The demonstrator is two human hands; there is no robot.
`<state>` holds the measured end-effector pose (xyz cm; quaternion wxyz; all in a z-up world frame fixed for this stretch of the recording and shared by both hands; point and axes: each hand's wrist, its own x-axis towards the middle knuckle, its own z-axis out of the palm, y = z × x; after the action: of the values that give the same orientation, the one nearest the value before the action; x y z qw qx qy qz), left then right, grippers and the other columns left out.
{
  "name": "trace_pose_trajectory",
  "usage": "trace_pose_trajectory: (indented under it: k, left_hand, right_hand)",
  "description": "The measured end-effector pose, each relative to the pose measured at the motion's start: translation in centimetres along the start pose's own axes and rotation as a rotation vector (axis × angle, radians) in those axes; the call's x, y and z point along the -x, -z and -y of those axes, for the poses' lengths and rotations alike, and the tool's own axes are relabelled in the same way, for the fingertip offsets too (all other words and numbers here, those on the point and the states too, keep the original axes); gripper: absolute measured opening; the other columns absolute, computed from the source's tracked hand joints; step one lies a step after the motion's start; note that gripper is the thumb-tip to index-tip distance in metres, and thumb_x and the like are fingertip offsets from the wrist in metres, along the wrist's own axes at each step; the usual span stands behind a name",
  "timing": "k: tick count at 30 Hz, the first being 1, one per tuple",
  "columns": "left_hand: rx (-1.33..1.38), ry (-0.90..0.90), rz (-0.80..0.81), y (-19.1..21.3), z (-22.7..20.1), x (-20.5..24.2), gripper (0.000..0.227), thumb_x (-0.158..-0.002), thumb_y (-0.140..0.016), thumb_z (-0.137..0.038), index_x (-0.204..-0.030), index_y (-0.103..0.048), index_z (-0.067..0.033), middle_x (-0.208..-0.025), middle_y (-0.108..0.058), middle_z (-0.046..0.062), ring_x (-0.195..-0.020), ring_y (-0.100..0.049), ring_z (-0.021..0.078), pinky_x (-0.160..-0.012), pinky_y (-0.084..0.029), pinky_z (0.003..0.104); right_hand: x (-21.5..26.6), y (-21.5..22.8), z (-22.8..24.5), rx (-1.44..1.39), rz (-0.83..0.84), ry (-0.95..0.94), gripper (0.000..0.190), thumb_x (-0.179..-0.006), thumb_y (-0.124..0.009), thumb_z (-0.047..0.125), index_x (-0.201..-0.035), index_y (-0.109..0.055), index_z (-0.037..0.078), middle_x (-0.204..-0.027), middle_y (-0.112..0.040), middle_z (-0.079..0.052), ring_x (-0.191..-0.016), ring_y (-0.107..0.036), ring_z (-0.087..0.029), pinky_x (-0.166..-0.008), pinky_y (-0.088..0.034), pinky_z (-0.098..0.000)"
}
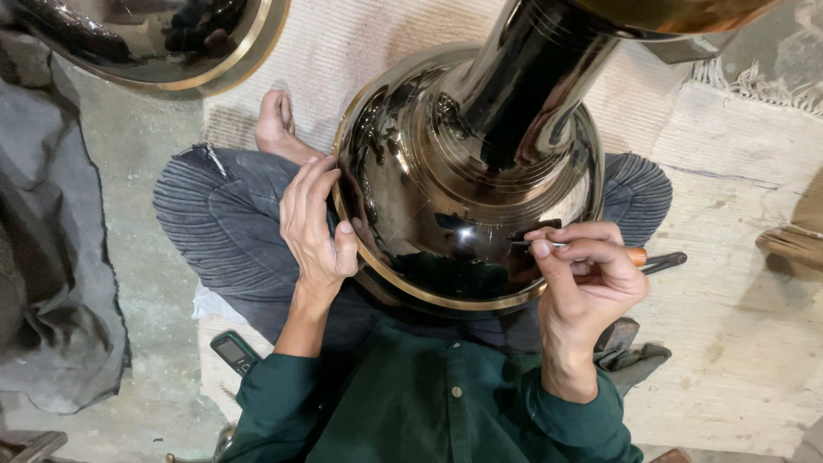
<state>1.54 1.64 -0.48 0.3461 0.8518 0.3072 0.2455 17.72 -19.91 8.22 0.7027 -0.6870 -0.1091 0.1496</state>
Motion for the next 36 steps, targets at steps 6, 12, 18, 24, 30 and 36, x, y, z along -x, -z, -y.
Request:
trace_pose_trajectory:
  k: [6,12,18,24,30,36]
  left_hand:
    - [-0.007,-0.004,-0.011,-0.2,0.2,0.0,0.056,-0.102,-0.04,-0.04,-0.125,-0.063,0.0062,-0.135,-0.065,0.022,-0.135,-0.059,0.0419,-0.115,-0.042,0.05]
    - [-0.013,-0.003,0.0,0.0,0.0,0.0,0.056,-0.102,-0.04,-0.04,-0.126,-0.062,0.0065,-0.135,-0.064,0.022,-0.134,-0.058,0.0424,-0.115,-0.042,0.051]
    - [-0.017,-0.002,0.004,0.0,-0.2,-0.1,0.056,-0.101,-0.041,-0.04,-0.126,-0.062,0.006,-0.135,-0.064,0.022,-0.135,-0.058,0.0423,-0.115,-0.042,0.051]
    - [-0.021,0.004,0.018,-0.1,-0.3,-0.1,0.057,-0.101,-0.041,-0.041,-0.126,-0.061,0.0062,-0.136,-0.064,0.022,-0.135,-0.058,0.0422,-0.115,-0.041,0.051]
    - [-0.022,0.012,0.025,-0.2,-0.2,-0.1,0.056,-0.101,-0.042,-0.04,-0.126,-0.062,0.0061,-0.136,-0.064,0.022,-0.135,-0.058,0.0425,-0.115,-0.042,0.051]
    - [-0.026,0.016,0.018,-0.4,-0.1,-0.1,0.057,-0.101,-0.04,-0.042,-0.126,-0.062,0.0053,-0.136,-0.064,0.021,-0.134,-0.059,0.0424,-0.116,-0.042,0.051]
  right_hand:
    - [-0.3,0.6,-0.3,-0.054,0.017,-0.002,0.021,-0.094,-0.074,-0.02,-0.095,-0.064,-0.001,-0.099,-0.064,-0.013,-0.087,-0.072,-0.019,-0.088,-0.066,-0.0365]
    - [-0.4,1.2,-0.3,-0.068,0.004,-0.002,0.021,-0.093,-0.073,-0.02,-0.095,-0.064,-0.001,-0.098,-0.064,-0.013,-0.087,-0.072,-0.019,-0.087,-0.065,-0.0356]
    - [-0.4,1.4,-0.2,-0.08,-0.009,-0.011,0.021,-0.093,-0.073,-0.021,-0.095,-0.063,-0.002,-0.098,-0.064,-0.013,-0.087,-0.072,-0.019,-0.087,-0.065,-0.0357]
    - [-0.4,1.5,-0.3,-0.083,-0.021,-0.021,0.022,-0.093,-0.073,-0.021,-0.094,-0.063,-0.002,-0.097,-0.063,-0.013,-0.087,-0.071,-0.019,-0.087,-0.065,-0.0353]
    - [-0.7,1.5,-1.1,-0.101,-0.023,-0.005,0.02,-0.094,-0.074,-0.019,-0.094,-0.063,-0.002,-0.096,-0.063,-0.013,-0.085,-0.071,-0.019,-0.086,-0.065,-0.0355]
    - [-0.9,1.6,-1.9,-0.122,-0.034,0.015,0.019,-0.094,-0.075,-0.016,-0.094,-0.063,-0.001,-0.095,-0.063,-0.013,-0.081,-0.07,-0.019,-0.081,-0.066,-0.0356]
